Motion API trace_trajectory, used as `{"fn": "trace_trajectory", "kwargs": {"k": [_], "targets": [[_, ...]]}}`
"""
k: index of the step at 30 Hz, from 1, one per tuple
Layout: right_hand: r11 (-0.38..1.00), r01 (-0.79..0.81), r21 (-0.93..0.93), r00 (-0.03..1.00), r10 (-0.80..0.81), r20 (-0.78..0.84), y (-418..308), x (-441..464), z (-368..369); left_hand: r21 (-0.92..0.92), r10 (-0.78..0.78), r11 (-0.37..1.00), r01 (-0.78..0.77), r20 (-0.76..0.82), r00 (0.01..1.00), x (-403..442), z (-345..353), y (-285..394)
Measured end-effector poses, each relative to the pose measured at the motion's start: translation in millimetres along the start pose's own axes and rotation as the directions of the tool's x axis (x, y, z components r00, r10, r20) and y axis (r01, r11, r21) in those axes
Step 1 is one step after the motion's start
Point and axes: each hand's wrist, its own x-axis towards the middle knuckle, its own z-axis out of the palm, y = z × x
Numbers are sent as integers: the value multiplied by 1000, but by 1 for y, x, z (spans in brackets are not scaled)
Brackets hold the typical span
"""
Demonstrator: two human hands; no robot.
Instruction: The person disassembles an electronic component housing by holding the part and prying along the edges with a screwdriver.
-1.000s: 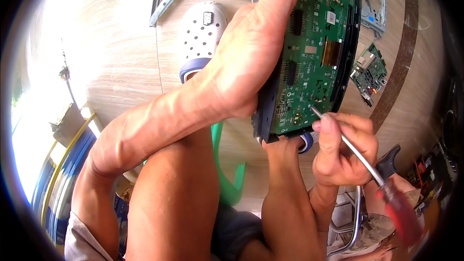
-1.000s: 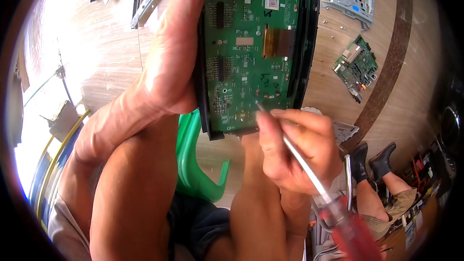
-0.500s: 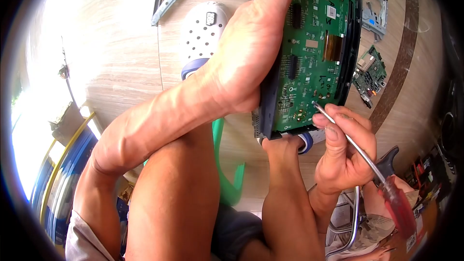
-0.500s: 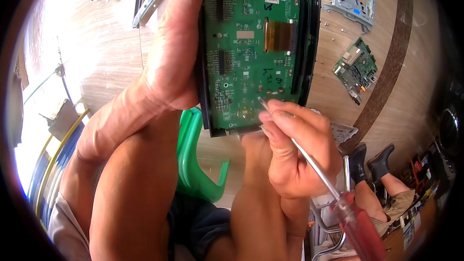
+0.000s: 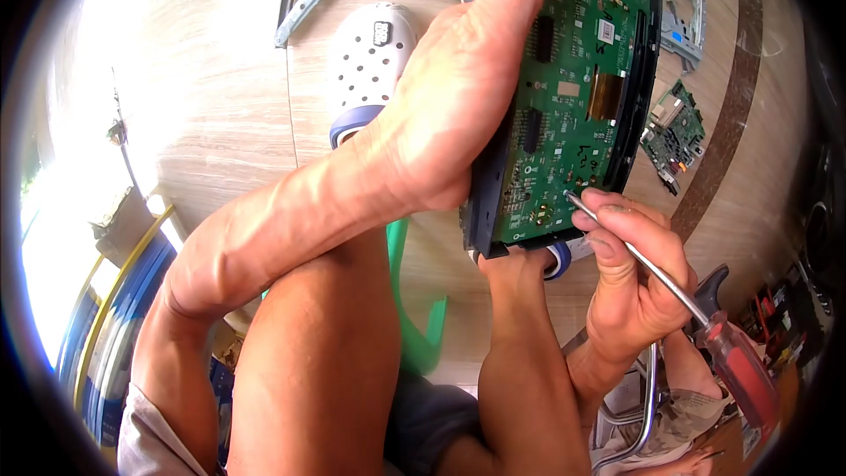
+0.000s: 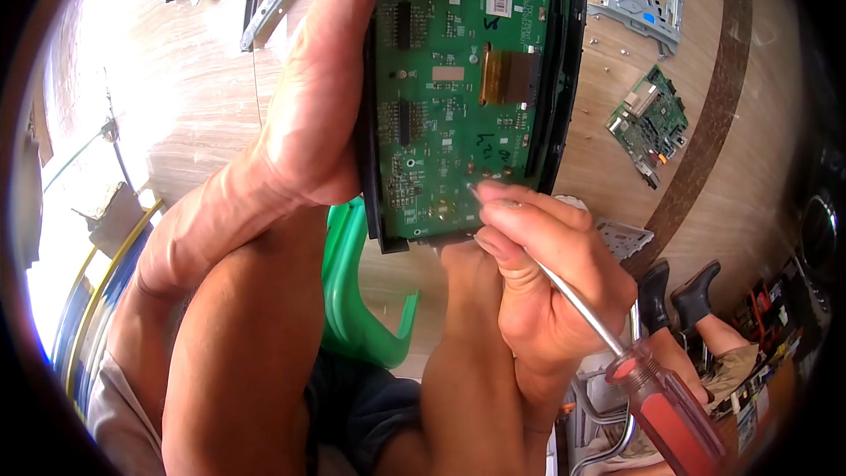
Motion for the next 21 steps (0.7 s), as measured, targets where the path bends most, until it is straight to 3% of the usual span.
{"fn": "trace_trajectory", "kwargs": {"k": [4,10,13,21], "targets": [[996,61,-67,998,-59,26,-1,3,-3,3,2,1000,-2,-4,1000,0,-1,-1],[999,30,-43,999,-31,-27,3,-1,3,5,11,1000,-11,-10,1000,-3,-2,1],[987,110,-120,993,-104,49,3,-2,-2,5,12,1000,-12,-10,1000,-7,-3,2],[990,132,-55,990,-134,-37,13,-6,1,-3,15,1000,-15,-4,1000,-13,-4,2]]}}
